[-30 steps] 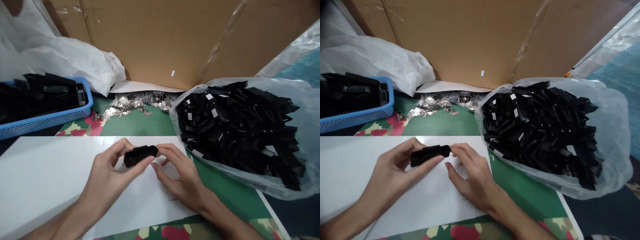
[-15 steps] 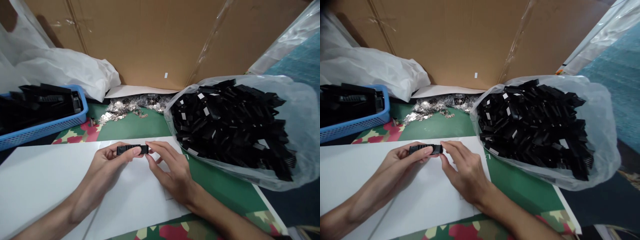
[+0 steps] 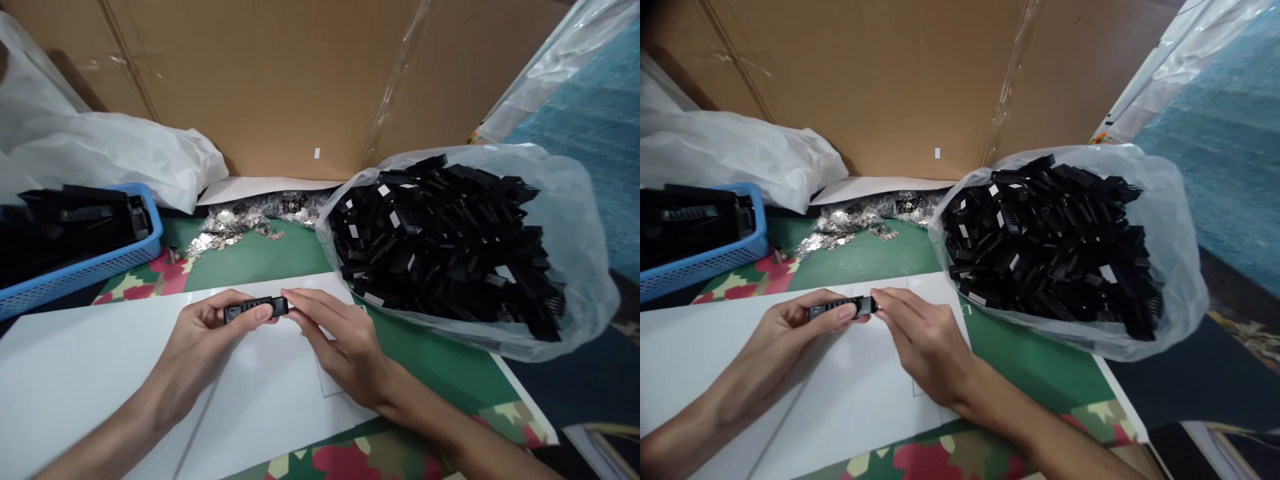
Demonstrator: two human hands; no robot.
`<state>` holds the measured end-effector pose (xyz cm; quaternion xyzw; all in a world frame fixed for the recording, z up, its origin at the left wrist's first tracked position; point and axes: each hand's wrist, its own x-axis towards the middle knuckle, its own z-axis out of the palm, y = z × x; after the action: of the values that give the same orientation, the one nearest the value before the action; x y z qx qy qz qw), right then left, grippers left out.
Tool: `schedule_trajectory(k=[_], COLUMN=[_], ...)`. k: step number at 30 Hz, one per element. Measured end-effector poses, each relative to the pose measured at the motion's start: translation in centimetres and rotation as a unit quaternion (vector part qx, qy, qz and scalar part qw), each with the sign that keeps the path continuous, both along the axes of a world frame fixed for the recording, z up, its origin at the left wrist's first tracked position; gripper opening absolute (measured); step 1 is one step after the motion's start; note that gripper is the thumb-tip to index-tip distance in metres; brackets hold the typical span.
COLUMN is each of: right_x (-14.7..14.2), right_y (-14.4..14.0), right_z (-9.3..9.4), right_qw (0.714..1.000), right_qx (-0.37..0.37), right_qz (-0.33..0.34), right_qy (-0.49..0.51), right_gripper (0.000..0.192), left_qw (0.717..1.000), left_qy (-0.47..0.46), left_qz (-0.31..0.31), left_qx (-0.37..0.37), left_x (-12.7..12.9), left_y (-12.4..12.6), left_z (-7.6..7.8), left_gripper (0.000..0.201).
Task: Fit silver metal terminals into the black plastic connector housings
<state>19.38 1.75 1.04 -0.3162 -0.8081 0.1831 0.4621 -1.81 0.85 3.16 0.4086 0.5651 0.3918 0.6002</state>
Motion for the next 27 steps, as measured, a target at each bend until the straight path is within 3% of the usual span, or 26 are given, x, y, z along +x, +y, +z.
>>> schedule_trajectory(k=[9,12,15,17,19,22,27], right_x=[1.3,1.7,2.2,2.4,2.3,2.0,1.7], right_y=[0.4,0.8,1.3,1.5,1.7,1.8,1.8], right_z=[0.8,1.0,1.5,1.9,2.1,2.1,1.9], right_qw=[0.998,0.995,0.969,0.937,0.911,0.899,0.896], right_qx=[0.012,-0.037,-0.204,-0.320,-0.391,-0.422,-0.434], right_qz=[0.061,0.088,0.131,0.126,0.106,0.093,0.069], right_qy=[0.016,0.041,0.052,0.065,0.080,0.074,0.058], right_gripper=[0.034,0.032,0.035,0.030,0.023,0.024,0.020], left_qw=[0.998,0.992,0.952,0.909,0.868,0.832,0.835], left_qy=[0.013,0.076,0.196,0.243,0.263,0.274,0.273], left_qz=[-0.053,-0.054,-0.045,-0.058,-0.081,-0.101,-0.114], left_qx=[0.031,0.088,0.232,0.332,0.413,0.472,0.465], left_x=[-0.7,-1.0,-0.9,-0.7,-0.6,-0.5,-0.6], left_y=[0.5,0.2,-0.6,-1.1,-1.4,-1.8,-2.5], left_z=[-0.1,-0.2,-0.2,-0.2,-0.3,-0.7,-1.4], left_gripper=[0.028,0.027,0.019,0.012,0.011,0.020,0.030])
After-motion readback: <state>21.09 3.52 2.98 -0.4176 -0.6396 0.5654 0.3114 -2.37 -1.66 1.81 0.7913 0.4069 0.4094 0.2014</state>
